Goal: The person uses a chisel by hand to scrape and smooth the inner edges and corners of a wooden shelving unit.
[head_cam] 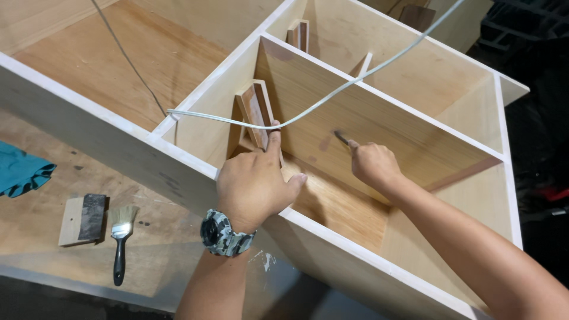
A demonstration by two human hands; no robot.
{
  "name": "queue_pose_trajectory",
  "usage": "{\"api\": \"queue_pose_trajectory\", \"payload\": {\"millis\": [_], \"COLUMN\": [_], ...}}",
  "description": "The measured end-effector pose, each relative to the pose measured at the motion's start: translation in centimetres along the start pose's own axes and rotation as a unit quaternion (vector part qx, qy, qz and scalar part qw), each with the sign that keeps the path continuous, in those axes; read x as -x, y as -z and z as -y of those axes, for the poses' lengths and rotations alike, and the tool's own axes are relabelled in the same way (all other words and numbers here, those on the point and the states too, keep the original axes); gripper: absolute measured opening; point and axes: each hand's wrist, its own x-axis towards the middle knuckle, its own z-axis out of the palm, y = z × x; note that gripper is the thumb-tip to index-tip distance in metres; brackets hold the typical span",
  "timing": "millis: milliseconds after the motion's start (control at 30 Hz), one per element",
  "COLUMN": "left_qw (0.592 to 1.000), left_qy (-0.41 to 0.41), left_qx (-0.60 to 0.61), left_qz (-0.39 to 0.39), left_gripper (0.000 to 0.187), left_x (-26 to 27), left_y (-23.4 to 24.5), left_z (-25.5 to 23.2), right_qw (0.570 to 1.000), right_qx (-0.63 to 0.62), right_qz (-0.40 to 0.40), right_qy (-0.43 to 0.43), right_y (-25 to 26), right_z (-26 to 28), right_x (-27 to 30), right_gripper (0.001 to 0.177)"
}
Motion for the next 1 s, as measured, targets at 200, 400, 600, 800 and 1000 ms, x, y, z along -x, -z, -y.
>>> {"api": "queue_pose_trajectory", "payload": {"millis": [200,400,600,800,1000], "left_qw": [1.000,1.000,1.000,1.000,1.000], "left_qy": [-0.006,-0.008,-0.013,-0.006,-0.015], "left_qx": [-0.010,-0.004,-0.005,0.001,0.004], "left_qz": [-0.010,-0.009,-0.016,-0.015,-0.021], "left_gripper": [0.101,0.105,0.103,0.098,0.100], "left_x": [0.2,-0.2,-0.4,-0.1,-0.5], "left_y": [0.5,-0.2,-0.2,0.2,-0.1], "left_z": [-0.1,0.2,0.2,0.0,0.2], "right_qw": [1.000,1.000,0.999,0.997,0.998], "right_qx": [-0.001,-0.017,0.011,0.032,0.025], "right_qz": [0.027,-0.004,0.037,0.059,0.050], "right_qy": [-0.016,0.017,0.009,0.029,0.025], "right_y": [0.3,-1.6,-2.4,-4.2,-3.8], "right_z": [1.9,1.1,-0.1,1.6,1.5], "right_x": [-1.1,-2.1,-2.5,-3.0,-2.3], "right_gripper": [0.041,0.044,0.036,0.035,0.031]}}
